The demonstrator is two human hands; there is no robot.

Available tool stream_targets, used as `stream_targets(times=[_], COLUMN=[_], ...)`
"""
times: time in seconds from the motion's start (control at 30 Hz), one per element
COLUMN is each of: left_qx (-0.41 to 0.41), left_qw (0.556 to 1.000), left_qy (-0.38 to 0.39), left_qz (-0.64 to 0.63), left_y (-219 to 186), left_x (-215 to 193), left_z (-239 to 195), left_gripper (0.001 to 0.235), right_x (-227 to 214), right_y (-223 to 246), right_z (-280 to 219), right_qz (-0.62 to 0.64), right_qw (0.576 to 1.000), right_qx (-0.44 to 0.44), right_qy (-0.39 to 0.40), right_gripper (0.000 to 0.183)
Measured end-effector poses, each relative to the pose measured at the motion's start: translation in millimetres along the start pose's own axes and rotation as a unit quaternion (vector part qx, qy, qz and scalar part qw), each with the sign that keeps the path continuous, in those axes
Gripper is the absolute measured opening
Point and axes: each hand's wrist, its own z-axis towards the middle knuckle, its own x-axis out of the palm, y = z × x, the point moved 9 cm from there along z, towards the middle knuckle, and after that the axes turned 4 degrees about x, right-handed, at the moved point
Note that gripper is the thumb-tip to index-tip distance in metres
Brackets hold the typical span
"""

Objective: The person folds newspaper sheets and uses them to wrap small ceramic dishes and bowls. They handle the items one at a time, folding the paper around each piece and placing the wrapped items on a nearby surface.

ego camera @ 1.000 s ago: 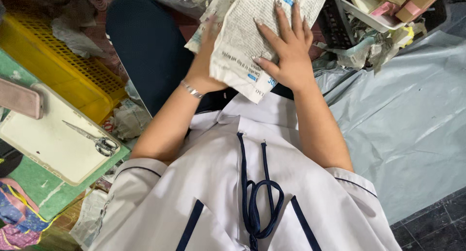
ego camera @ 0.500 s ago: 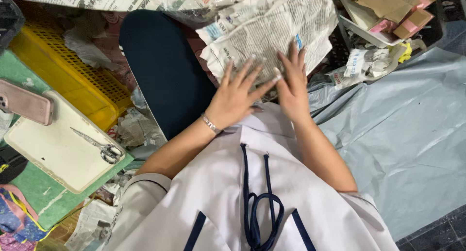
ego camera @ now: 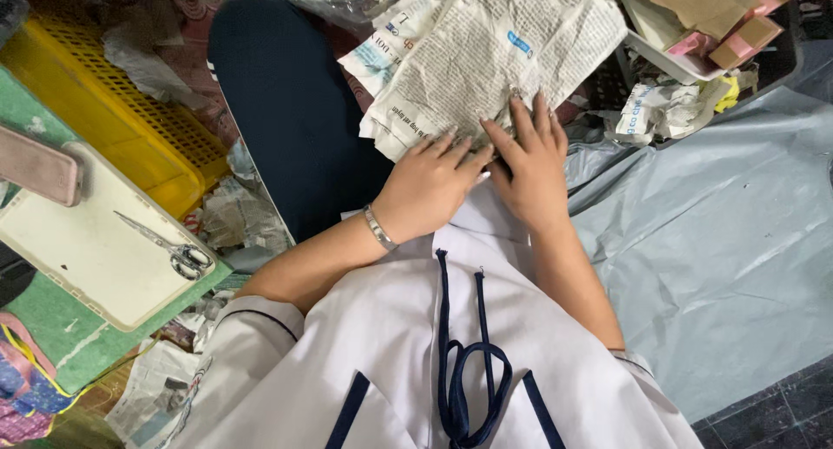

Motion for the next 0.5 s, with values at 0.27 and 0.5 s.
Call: stream_targets(times=[0.27,0.5], left_qx=[0.124,0.170], left_qw=[0.974,0.960], left_qy=[-0.190,-0.084], left_qz=[-0.009,0.209], left_y=[69,88], left_x=[-110,-35], left_z=[-34,-21], left_gripper=[0.048,0.071], right_x=[-29,-33], right_y=[-76,-79], right_z=[-14,-20], right_qz=[0.386,0.438], right_qw=[0.922,0.898], right_qx=[0.012,-0.010], right_qy=[-0.035,0.029], right_gripper=[0.028,0.035])
